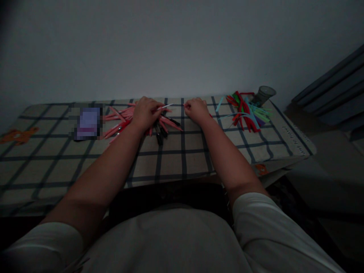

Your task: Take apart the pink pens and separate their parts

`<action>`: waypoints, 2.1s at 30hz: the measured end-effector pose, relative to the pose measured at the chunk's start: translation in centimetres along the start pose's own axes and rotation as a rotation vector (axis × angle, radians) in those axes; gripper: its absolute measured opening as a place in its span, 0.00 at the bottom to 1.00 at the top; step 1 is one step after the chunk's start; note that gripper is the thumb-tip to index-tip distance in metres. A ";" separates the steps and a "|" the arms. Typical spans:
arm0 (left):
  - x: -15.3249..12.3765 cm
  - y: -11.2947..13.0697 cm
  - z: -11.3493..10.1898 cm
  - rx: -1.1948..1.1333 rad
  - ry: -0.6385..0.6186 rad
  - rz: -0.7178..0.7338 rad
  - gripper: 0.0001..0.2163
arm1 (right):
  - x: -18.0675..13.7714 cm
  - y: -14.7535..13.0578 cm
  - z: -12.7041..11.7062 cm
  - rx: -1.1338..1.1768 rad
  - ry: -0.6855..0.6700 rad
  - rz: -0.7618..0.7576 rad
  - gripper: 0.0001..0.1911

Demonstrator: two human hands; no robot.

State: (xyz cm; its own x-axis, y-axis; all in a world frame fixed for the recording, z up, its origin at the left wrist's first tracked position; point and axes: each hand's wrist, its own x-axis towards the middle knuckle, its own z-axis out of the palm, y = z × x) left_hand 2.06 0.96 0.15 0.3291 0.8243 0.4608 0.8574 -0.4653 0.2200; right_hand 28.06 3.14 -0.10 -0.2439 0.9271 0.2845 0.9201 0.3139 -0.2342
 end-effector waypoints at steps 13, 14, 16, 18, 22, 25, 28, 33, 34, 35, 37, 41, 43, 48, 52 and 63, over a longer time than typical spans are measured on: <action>0.0 0.1 0.0 -0.019 0.010 0.001 0.15 | -0.1 0.0 0.4 0.076 0.008 -0.070 0.18; 0.0 0.1 0.0 -0.021 0.012 0.001 0.15 | -0.1 0.0 0.4 0.079 0.006 -0.080 0.18; 0.0 0.1 0.0 -0.021 0.012 0.000 0.15 | -0.2 -0.1 0.4 0.084 -0.009 -0.099 0.17; 0.0 0.1 0.0 -0.016 0.010 0.001 0.15 | -0.2 -0.1 0.4 0.079 -0.027 -0.107 0.17; 0.0 0.1 0.1 -0.008 0.014 0.007 0.15 | -0.1 0.0 0.4 0.049 -0.055 -0.106 0.16; 0.0 0.0 0.1 0.002 0.013 0.007 0.15 | -0.1 0.1 0.3 0.022 -0.062 -0.113 0.15; 0.0 -0.1 0.1 -0.001 0.019 0.015 0.14 | -0.2 0.1 0.3 -0.011 -0.052 -0.119 0.14; 0.0 0.1 0.0 -0.001 -0.010 -0.007 0.15 | -0.3 0.0 0.2 -0.025 -0.052 -0.105 0.13; 0.0 0.1 0.0 -0.002 -0.013 -0.011 0.15 | -0.3 -0.1 0.2 -0.023 -0.053 -0.104 0.13; 0.0 0.1 0.0 -0.004 -0.012 -0.012 0.15 | -0.3 -0.1 0.1 -0.021 -0.054 -0.106 0.13; 0.0 0.0 0.0 -0.012 -0.003 -0.004 0.15 | -0.3 0.0 0.1 -0.021 -0.056 -0.105 0.13; 0.1 -0.2 0.2 -0.023 0.013 0.017 0.14 | -0.3 0.1 0.2 -0.027 -0.068 -0.092 0.12; 0.1 -0.3 0.3 -0.021 0.008 0.023 0.15 | -0.3 0.2 0.3 -0.025 -0.071 -0.094 0.12; 0.1 -0.2 0.2 -0.018 -0.001 0.013 0.15 | -0.3 0.2 0.4 -0.045 -0.060 -0.098 0.12; 0.1 -0.1 0.2 -0.013 -0.007 0.000 0.15 | -0.3 0.2 0.3 -0.068 -0.053 -0.078 0.12; 0.0 -0.2 0.3 -0.013 -0.005 0.028 0.14 | -0.3 0.0 0.3 0.018 -0.012 -0.072 0.13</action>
State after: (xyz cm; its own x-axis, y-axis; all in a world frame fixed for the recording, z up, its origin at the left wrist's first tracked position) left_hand 1.98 1.17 -0.11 0.3551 0.8126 0.4622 0.8425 -0.4925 0.2185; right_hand 28.09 2.92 -0.48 -0.3135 0.9042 0.2900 0.8944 0.3838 -0.2297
